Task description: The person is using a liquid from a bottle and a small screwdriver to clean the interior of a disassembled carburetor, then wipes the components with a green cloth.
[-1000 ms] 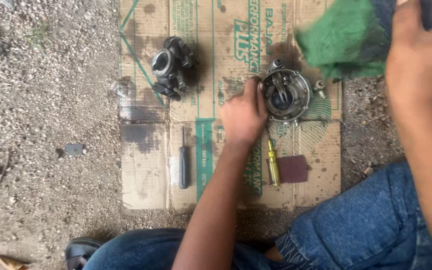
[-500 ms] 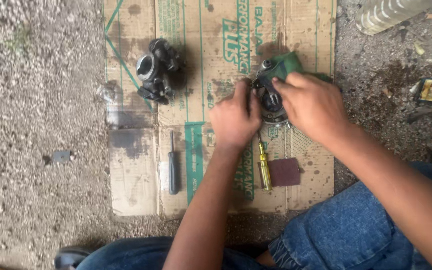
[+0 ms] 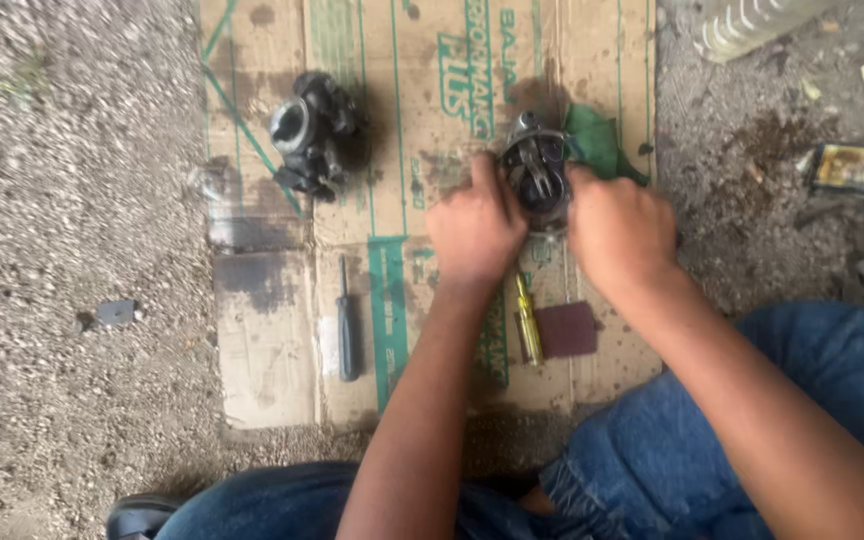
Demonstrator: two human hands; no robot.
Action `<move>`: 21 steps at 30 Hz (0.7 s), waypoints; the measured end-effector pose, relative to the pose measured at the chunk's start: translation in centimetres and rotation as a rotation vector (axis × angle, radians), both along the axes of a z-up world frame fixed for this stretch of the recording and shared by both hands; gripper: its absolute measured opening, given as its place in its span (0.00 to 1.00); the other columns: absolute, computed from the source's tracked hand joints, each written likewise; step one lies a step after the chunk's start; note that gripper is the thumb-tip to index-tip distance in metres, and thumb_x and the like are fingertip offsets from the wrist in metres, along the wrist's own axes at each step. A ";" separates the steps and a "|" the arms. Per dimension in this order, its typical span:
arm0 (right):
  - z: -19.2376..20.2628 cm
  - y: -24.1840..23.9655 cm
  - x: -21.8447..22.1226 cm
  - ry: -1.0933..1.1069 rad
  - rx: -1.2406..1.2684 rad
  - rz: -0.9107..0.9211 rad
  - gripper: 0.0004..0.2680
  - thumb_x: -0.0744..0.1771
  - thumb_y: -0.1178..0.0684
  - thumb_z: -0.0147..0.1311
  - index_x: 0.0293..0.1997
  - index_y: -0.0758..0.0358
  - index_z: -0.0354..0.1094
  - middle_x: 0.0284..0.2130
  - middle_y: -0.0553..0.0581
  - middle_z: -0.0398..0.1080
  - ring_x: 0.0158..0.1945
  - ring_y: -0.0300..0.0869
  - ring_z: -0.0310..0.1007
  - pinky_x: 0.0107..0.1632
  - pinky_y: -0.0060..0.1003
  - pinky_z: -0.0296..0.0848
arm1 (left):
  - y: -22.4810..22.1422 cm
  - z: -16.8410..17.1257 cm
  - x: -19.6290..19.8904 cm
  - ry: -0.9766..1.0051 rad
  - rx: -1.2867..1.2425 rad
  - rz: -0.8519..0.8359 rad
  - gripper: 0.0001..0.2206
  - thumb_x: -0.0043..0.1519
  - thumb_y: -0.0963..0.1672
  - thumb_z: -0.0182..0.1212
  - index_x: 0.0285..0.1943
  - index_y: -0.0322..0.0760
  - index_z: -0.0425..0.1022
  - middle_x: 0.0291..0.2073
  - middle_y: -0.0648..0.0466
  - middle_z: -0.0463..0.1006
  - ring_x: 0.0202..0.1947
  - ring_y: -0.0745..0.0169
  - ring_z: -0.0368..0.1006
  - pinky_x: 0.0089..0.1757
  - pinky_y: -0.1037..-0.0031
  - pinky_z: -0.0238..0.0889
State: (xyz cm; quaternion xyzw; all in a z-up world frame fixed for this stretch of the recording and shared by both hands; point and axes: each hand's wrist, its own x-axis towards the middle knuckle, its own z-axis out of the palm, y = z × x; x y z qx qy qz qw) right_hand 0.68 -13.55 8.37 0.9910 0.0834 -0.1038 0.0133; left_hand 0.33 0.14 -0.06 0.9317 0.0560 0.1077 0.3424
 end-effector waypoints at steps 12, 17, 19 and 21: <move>6.3 -3.5 -6.0 0.296 -0.251 0.156 0.08 0.64 0.49 0.54 0.45 0.54 0.75 0.32 0.55 0.77 0.35 0.48 0.80 0.41 0.50 0.80 | 0.4 -0.1 -0.2 -0.119 -0.050 -0.007 0.05 0.64 0.44 0.53 0.45 0.38 0.68 0.18 0.46 0.76 0.19 0.43 0.75 0.25 0.54 0.66; 6.0 -2.1 -8.7 -0.128 -0.172 0.320 0.19 0.61 0.31 0.57 0.39 0.58 0.74 0.35 0.57 0.71 0.35 0.50 0.76 0.36 0.52 0.75 | 0.6 0.3 -0.1 -0.033 -0.037 0.015 0.06 0.65 0.45 0.54 0.46 0.39 0.69 0.18 0.45 0.77 0.19 0.40 0.75 0.27 0.51 0.66; 3.5 0.4 -9.6 0.316 -0.070 0.043 0.20 0.63 0.31 0.58 0.43 0.59 0.71 0.38 0.59 0.72 0.35 0.53 0.77 0.36 0.48 0.78 | 0.4 0.3 -0.2 -0.017 -0.038 -0.005 0.07 0.65 0.45 0.55 0.48 0.41 0.69 0.20 0.44 0.78 0.21 0.39 0.75 0.28 0.50 0.67; 1.1 2.1 -9.7 0.359 0.003 0.135 0.21 0.65 0.37 0.58 0.53 0.65 0.67 0.41 0.62 0.74 0.35 0.53 0.80 0.38 0.46 0.80 | 1.2 0.0 0.0 -0.053 -0.026 -0.036 0.09 0.64 0.46 0.55 0.51 0.43 0.71 0.22 0.44 0.79 0.23 0.38 0.77 0.29 0.50 0.68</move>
